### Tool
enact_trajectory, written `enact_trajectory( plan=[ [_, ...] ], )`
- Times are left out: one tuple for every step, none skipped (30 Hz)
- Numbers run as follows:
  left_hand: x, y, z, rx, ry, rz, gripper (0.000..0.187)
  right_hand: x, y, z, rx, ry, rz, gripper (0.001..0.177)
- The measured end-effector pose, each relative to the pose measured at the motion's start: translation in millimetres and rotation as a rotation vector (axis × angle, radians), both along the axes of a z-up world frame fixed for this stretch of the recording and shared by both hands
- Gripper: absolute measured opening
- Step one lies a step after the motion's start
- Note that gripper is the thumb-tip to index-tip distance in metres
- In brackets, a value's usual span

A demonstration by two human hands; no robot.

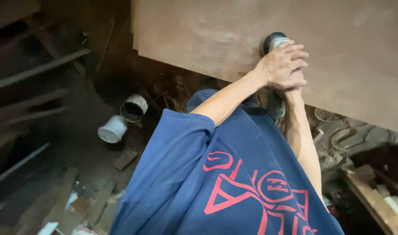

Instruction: The person uses an orbital sander to smooth a large wooden board. They move the sander across the surface in overlapping passes, then set the tool down and pick up a bucket containing a brown substance.

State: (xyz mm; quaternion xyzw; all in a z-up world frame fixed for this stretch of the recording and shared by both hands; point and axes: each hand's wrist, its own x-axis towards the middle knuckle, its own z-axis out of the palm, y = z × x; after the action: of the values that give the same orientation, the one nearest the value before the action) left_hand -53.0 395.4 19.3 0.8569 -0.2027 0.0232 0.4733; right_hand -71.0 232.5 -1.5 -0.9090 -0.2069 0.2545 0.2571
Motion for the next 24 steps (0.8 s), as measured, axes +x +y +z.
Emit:
enact_trajectory(
  plan=[
    [-1,3,1,0.005,0.009,0.016,0.059,2,5,5,-0.016,-0.007,0.033,0.059],
    [-7,11,2,0.014,0.015,0.046,0.058,2,16,8,-0.018,-0.003,0.061,0.059],
    [-15,24,3,0.021,0.017,0.077,0.057,4,29,11,-0.02,0.001,0.089,0.059],
    [-24,39,3,0.027,0.019,0.109,0.056,4,46,14,-0.021,0.009,0.121,0.059],
    [-33,54,3,0.075,0.011,0.139,0.057,2,66,15,-0.023,0.024,0.147,0.058],
    [-43,71,3,0.123,0.004,0.168,0.058,-1,85,16,-0.026,0.042,0.171,0.058],
    [-50,87,3,0.169,0.0,0.194,0.058,-1,106,14,-0.029,0.063,0.194,0.058],
    [-58,104,3,0.153,0.041,0.239,0.058,-2,126,13,-0.032,0.088,0.213,0.058],
    [-70,125,3,0.137,0.079,0.285,0.058,-5,146,12,-0.037,0.11,0.229,0.058],
    [-83,144,5,0.119,0.117,0.331,0.058,-9,166,14,-0.043,0.13,0.248,0.057],
    [-91,159,7,0.138,0.132,0.387,0.057,-11,183,17,-0.048,0.147,0.257,0.057],
    [-99,173,8,0.157,0.147,0.443,0.056,-10,199,22,-0.055,0.16,0.267,0.057],
    [-108,182,10,0.176,0.165,0.499,0.056,-13,214,29,-0.061,0.175,0.271,0.057],
    [-113,188,9,0.146,0.153,0.582,0.057,-13,229,37,-0.074,0.187,0.267,0.057],
    [-118,192,6,0.114,0.142,0.665,0.058,-9,242,45,-0.091,0.208,0.252,0.057],
    [-122,194,1,0.083,0.13,0.748,0.059,-4,253,53,-0.111,0.229,0.231,0.057],
    [-123,197,-8,0.064,0.109,0.883,0.06,5,265,61,-0.153,0.272,0.18,0.058],
    [-123,197,-17,0.043,0.087,1.018,0.062,14,275,68,-0.185,0.278,0.166,0.06],
    [-128,197,-26,0.019,0.067,1.154,0.063,21,284,76,-0.222,0.288,0.154,0.062],
    [-135,202,-37,0.105,0.158,1.234,0.065,24,293,82,-0.258,0.297,0.141,0.065],
    [-145,206,-47,0.189,0.255,1.309,0.066,26,301,87,-0.245,0.272,0.158,0.069],
    [-154,210,-56,0.271,0.355,1.38,0.068,30,308,90,-0.232,0.247,0.175,0.074],
    [-162,217,-62,0.293,0.416,1.414,0.073,34,318,94,-0.217,0.219,0.195,0.078],
    [-171,223,-65,0.314,0.478,1.448,0.078,35,327,98,-0.204,0.245,0.189,0.076]
  ],
)
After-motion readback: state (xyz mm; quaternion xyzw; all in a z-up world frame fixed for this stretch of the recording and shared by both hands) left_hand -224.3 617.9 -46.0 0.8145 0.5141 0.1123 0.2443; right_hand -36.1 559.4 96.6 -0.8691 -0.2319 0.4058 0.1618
